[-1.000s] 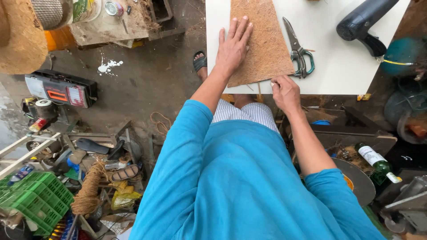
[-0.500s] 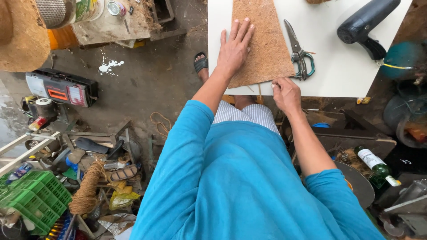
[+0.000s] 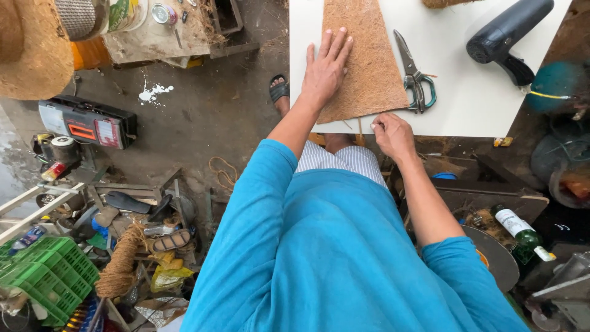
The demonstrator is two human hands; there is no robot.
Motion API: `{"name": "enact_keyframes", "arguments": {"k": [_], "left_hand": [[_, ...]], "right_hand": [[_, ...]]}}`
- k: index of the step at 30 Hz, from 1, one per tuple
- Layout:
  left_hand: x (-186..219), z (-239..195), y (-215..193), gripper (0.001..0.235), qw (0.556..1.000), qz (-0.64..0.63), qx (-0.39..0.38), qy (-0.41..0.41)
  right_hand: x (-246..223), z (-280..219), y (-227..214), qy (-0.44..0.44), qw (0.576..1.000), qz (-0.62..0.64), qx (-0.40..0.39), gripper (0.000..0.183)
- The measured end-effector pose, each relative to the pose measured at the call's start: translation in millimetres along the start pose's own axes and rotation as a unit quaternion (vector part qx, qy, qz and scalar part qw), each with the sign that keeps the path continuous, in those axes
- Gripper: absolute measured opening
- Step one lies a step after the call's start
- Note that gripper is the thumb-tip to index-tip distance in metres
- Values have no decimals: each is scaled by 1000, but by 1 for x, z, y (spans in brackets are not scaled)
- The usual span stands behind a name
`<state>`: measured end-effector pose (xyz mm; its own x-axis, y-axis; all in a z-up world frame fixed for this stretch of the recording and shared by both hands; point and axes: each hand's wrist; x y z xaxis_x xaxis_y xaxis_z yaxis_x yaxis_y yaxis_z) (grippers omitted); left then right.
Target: The person wraps a purple ribbon around a wooden stick, then uses scissors to cut a triangular piece of coconut fiber matting. They place the stick on the matting and adjust it, preparing to assemble a broom.
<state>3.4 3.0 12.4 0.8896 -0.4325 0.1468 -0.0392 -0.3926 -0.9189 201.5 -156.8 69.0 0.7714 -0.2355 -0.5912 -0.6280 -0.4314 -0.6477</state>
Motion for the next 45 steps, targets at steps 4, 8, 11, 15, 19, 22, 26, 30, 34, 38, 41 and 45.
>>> {"name": "enact_keyframes", "arguments": {"k": [4,8,11,15,19,22,26,30,34,38,41,45], "left_hand": [[0,0,-2,70,1000,1,-15,1],[0,4,7,69,1000,1,-5,1],[0,2,5,69,1000,1,-12,-1],[1,1,-4,68,1000,-7,-18,-1],[0,2,2,67,1000,-17,-21,-2],[0,2,1,66,999,-30,-13,-1],[2,3,-4,65,999,-22,-29,-6],[1,4,-10,67,998,-21,-57,-7],[1,2,-2,67,998,-32,-49,8],[1,10,8,66,1000,-22,4,8],[-1,8,-6,62,999,-43,-1,1],[9,13,-15,56,994,-103,0,-25]], "right_hand": [[-1,-1,-3,0,1000,11,4,15],[2,0,-13,34,999,7,7,21],[5,7,-24,39,998,5,58,21],[1,20,-48,-33,980,16,193,16],[-5,38,-60,-13,984,21,176,28],[-11,50,-62,0,988,17,156,33],[-17,60,-59,23,984,30,171,37],[-5,52,-49,81,977,8,197,22],[-65,7,-70,287,945,134,-86,34],[-29,-16,-6,232,963,113,-78,24],[-15,-16,33,190,965,155,92,24],[-31,3,24,357,740,524,223,16]]}}
Point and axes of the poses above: each hand's wrist, its own z-axis towards the middle knuckle, its own y-axis out of the palm, x = y × z, and after that the axes turned 7 degrees about -y, right-handed
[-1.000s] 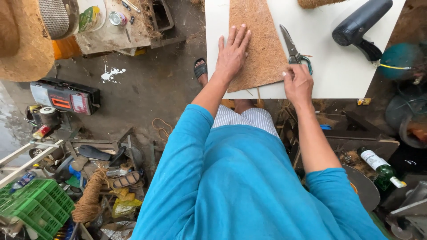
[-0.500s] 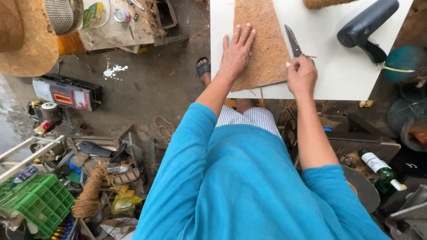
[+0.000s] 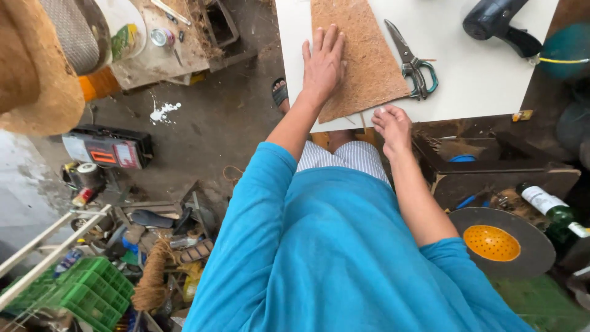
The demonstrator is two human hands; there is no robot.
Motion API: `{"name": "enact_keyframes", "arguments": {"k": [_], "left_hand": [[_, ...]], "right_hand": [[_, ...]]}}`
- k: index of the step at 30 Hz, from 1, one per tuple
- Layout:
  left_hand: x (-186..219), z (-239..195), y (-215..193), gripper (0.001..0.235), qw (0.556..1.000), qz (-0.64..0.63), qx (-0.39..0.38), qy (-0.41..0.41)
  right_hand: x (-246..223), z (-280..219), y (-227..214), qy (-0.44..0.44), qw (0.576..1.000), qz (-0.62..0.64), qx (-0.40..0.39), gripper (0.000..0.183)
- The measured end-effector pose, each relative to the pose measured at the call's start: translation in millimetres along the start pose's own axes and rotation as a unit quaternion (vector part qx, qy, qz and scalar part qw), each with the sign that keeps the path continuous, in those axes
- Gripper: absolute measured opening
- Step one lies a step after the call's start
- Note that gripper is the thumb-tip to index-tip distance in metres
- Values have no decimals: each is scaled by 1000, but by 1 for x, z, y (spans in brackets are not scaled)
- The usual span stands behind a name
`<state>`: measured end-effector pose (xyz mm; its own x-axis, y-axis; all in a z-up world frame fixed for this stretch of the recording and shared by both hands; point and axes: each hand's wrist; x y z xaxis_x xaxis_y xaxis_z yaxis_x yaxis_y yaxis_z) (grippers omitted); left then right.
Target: The person wraps a purple ribbon around a wooden stick, then uses scissors to cut a triangular piece of coconut fiber matting. They place the stick on the matting and adjust it, preparing to assemble a broom.
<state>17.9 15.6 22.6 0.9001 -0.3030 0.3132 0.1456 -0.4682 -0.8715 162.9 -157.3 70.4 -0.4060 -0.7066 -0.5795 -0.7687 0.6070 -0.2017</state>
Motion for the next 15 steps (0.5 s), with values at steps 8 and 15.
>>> {"name": "enact_keyframes", "arguments": {"k": [8,15], "left_hand": [[10,5,0,44,995,-72,66,-6],[4,6,-6,42,996,-85,8,-18]], "right_hand": [[-8,6,8,12,1000,-8,-7,9],[53,15,16,-158,969,-189,3,14]]}}
Point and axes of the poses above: each hand's wrist, its own z-axis towards the middle knuckle, its own y-axis out of the palm, x = y × z, and after that the axes turned 7 degrees about -y, right-handed
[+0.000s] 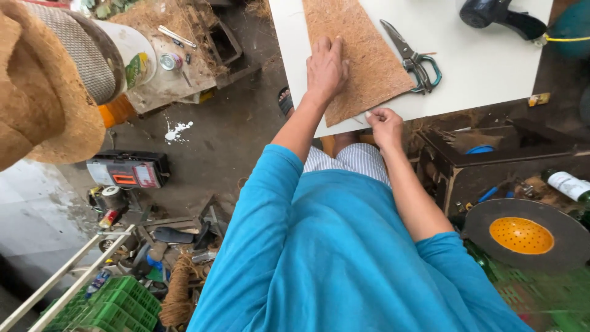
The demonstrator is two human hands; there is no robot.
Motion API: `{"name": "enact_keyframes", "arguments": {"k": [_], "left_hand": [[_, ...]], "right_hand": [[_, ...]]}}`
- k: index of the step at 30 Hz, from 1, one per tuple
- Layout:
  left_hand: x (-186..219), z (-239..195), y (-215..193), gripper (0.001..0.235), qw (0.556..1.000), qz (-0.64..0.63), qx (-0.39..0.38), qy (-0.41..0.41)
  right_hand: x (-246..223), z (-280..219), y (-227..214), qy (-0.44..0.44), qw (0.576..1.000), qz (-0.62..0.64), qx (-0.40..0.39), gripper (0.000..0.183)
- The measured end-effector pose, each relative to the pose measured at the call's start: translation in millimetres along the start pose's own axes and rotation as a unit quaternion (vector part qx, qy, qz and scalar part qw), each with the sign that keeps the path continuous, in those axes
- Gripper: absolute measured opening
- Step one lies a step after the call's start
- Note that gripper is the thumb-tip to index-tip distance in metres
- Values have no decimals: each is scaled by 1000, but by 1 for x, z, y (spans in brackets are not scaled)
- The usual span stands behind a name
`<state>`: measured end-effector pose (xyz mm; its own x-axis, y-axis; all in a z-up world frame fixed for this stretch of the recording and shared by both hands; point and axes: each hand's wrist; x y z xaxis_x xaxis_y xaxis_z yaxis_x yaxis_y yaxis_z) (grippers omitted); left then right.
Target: The person wraps a purple ribbon around a wooden stick, then uses scissors to cut a triangular piece of coconut fiber matting. They place the stick on the matting and adjust it, preparing to assemble a broom.
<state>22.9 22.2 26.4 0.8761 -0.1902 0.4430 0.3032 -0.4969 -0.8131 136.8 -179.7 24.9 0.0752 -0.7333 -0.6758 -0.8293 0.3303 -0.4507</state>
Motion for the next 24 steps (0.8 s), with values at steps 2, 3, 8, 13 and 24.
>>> {"name": "enact_keyframes", "arguments": {"k": [2,3,8,13,24], "left_hand": [[-6,5,5,48,1000,-28,-12,-8],[-7,6,10,53,998,-58,-24,-18],[-8,3,4,57,998,-58,-34,-4],[-14,5,12,66,998,-52,-34,-1],[22,-29,-74,34,891,-452,-1,-29]], "right_hand": [[2,7,6,-12,998,-65,-3,18],[4,10,7,-25,991,-133,-7,24],[-1,-2,11,-284,928,-237,46,9],[-1,-7,15,-333,897,-281,71,13],[-86,-48,-26,-12,988,47,-150,11]]}}
Point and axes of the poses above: each hand's wrist, its own z-axis towards the middle knuckle, its own y-axis out of the palm, x = y × z, and after that the axes turned 7 degrees about -y, right-handed
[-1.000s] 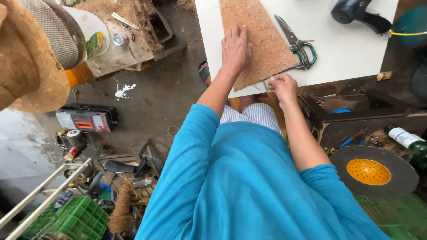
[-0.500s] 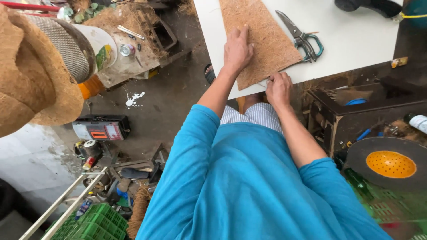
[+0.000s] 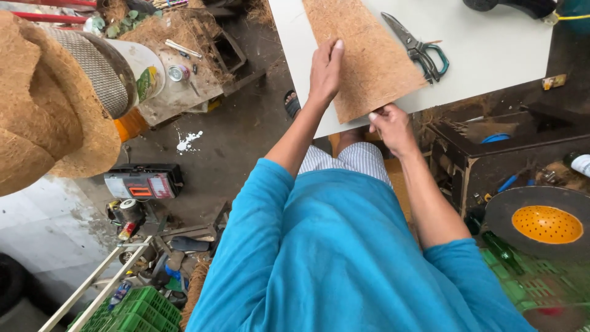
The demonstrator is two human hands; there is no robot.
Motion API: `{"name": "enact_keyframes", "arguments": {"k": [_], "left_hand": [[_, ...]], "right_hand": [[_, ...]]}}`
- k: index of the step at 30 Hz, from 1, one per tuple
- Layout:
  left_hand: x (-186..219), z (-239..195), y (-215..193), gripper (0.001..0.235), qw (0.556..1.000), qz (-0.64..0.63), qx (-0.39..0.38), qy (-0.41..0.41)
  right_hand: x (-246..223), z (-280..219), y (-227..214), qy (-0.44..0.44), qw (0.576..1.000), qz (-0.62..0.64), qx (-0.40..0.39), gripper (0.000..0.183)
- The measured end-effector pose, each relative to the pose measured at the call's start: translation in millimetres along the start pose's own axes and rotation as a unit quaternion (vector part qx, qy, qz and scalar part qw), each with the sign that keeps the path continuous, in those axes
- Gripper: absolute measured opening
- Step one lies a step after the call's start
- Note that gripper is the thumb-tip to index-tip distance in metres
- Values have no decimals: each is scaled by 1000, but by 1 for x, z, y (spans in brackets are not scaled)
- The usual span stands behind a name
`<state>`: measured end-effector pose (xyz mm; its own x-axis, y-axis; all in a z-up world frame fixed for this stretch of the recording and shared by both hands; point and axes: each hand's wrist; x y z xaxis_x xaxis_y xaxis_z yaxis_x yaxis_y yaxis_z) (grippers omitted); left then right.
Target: The person wraps a purple ribbon around a wooden stick, then uses scissors to cut a triangular piece of coconut fiber matting. They place the stick on the matting and adjust it, preparing to assemble a broom.
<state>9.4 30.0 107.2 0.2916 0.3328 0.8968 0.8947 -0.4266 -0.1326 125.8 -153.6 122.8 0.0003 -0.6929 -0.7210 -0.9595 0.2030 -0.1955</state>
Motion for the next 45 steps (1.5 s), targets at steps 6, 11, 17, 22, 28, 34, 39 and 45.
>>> {"name": "enact_keyframes", "arguments": {"k": [6,11,17,22,28,34,39,45], "left_hand": [[-42,-10,-16,73,773,-584,-206,-140],[-97,-6,-30,77,691,-655,-253,-171],[-165,-16,-40,50,937,-255,50,-235],[-163,-36,-46,28,954,188,123,-198],[-130,-54,-37,60,950,290,108,33],[-119,-56,-24,62,919,371,19,130],[-138,-59,-10,79,839,532,26,113],[-132,-58,-1,74,826,550,16,123]], "right_hand": [[-20,-31,17,-330,919,-212,39,45],[-6,-21,22,-300,924,-233,47,42],[65,26,31,-234,958,-141,81,42],[89,35,33,-173,968,-145,111,32],[86,40,35,-236,945,-178,141,30],[60,37,41,-287,918,-254,103,29],[58,40,46,-272,920,-266,91,32],[59,41,45,-249,926,-274,76,33]]}}
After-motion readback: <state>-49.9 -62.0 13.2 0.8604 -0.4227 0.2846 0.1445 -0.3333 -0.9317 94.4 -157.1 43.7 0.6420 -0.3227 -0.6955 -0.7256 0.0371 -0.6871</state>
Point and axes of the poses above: each hand's wrist, its own z-axis towards the middle knuckle, its own y-axis out of the palm, x = y × z, and after that the axes turned 7 degrees about -y, right-handed
